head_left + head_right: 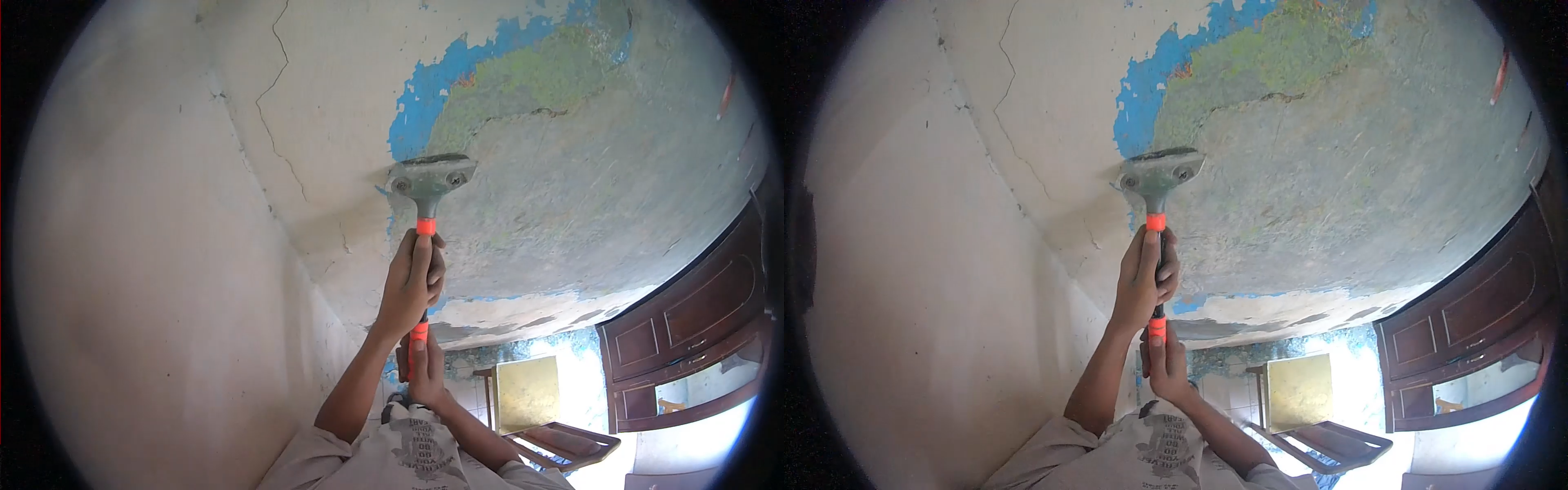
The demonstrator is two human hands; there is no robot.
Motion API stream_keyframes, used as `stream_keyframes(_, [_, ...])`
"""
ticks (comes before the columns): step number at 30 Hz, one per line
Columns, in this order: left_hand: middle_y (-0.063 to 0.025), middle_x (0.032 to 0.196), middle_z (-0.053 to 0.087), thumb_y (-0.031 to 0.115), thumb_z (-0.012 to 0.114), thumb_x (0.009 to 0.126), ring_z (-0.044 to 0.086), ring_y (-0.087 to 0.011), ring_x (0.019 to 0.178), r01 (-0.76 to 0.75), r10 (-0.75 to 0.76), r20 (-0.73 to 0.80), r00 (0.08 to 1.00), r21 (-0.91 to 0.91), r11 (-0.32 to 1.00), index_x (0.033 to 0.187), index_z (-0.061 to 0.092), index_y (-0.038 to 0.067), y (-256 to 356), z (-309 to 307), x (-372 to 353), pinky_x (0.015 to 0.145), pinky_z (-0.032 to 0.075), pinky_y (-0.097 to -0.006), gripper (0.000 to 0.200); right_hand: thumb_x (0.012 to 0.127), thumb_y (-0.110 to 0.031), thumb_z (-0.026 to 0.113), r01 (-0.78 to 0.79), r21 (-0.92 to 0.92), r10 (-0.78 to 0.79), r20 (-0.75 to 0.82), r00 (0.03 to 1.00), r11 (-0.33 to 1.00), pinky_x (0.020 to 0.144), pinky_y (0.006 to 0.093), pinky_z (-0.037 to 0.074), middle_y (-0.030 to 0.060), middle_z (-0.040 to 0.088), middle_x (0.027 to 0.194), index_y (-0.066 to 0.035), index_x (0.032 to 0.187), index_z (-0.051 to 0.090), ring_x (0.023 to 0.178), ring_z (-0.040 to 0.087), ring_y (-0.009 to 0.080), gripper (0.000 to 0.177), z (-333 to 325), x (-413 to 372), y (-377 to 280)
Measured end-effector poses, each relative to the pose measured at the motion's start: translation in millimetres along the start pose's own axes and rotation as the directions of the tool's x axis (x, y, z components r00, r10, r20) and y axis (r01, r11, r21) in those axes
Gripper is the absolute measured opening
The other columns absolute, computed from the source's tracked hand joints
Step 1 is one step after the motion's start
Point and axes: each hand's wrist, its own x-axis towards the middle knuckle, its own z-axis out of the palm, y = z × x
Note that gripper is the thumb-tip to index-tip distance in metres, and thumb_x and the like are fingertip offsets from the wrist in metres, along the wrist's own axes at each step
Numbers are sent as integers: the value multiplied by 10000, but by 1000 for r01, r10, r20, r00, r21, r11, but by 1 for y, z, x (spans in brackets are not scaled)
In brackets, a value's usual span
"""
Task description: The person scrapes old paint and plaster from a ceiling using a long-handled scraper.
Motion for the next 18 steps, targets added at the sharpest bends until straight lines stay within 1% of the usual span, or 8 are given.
stream_keyframes(1, [62,628,333,476,343,1102,314,-17,453,1,-1,12,1000,3,1000,932,451,96,-4,-3,-2,391,240,-208,431,1091,-386,351,9,-43,-9,4,1000,999,432,255,366,10,492,566,0,1065,488,445,477,92,411,1,-2,-5])
stream_keyframes(4, [61,626,310,404,351,1114,287,-20,462,74,-74,3,997,-25,997,962,463,85,-29,-16,-10,400,246,-213,371,1090,-384,352,-5,-145,2,-20,1000,989,431,262,363,19,498,567,0,1064,486,451,491,93,407,2,-16,12])
stream_keyframes(7, [65,617,293,417,347,1112,273,-25,457,86,-89,-54,995,-48,995,921,447,94,-26,-7,-11,397,238,-224,388,1080,-348,402,-7,-150,3,-27,1000,989,448,295,394,42,534,600,18,1074,477,481,535,123,373,0,-14,16])
stream_keyframes(10, [62,615,296,534,356,1084,258,-35,480,58,-58,-12,998,4,998,886,407,113,-18,-9,-6,400,225,-225,468,1075,-306,416,-22,-187,12,-50,999,982,467,324,417,69,557,624,27,1080,472,503,563,165,338,7,-16,11])
stream_keyframes(11, [61,615,295,533,358,1084,258,-35,481,60,-60,-21,998,-2,998,882,406,113,-19,-9,-5,399,222,-228,469,1074,-291,417,-32,-204,20,-62,998,978,474,334,424,78,565,632,29,1081,470,510,573,181,325,9,-15,11])
stream_keyframes(14, [60,613,292,529,364,1085,260,-36,483,66,-65,-41,997,13,998,871,403,112,-27,-14,-10,399,220,-232,470,1098,-346,344,51,-277,-67,-48,997,959,451,226,323,-11,490,623,29,1187,443,479,440,55,398,10,-16,25])
stream_keyframes(17, [59,613,291,524,365,1086,263,-35,485,52,-50,-37,998,40,998,864,399,111,-24,-12,-5,404,226,-233,470,1095,-348,358,73,-269,-93,-62,994,960,457,237,333,-6,502,611,32,1177,439,488,458,63,397,14,-11,17])
stream_keyframes(18, [60,614,291,523,364,1086,263,-35,485,60,-59,-28,998,35,998,861,397,111,-12,-8,-2,404,226,-233,471,1087,-323,376,44,-264,-61,-55,997,964,471,288,377,33,534,630,28,1149,447,508,519,127,364,15,-10,11])
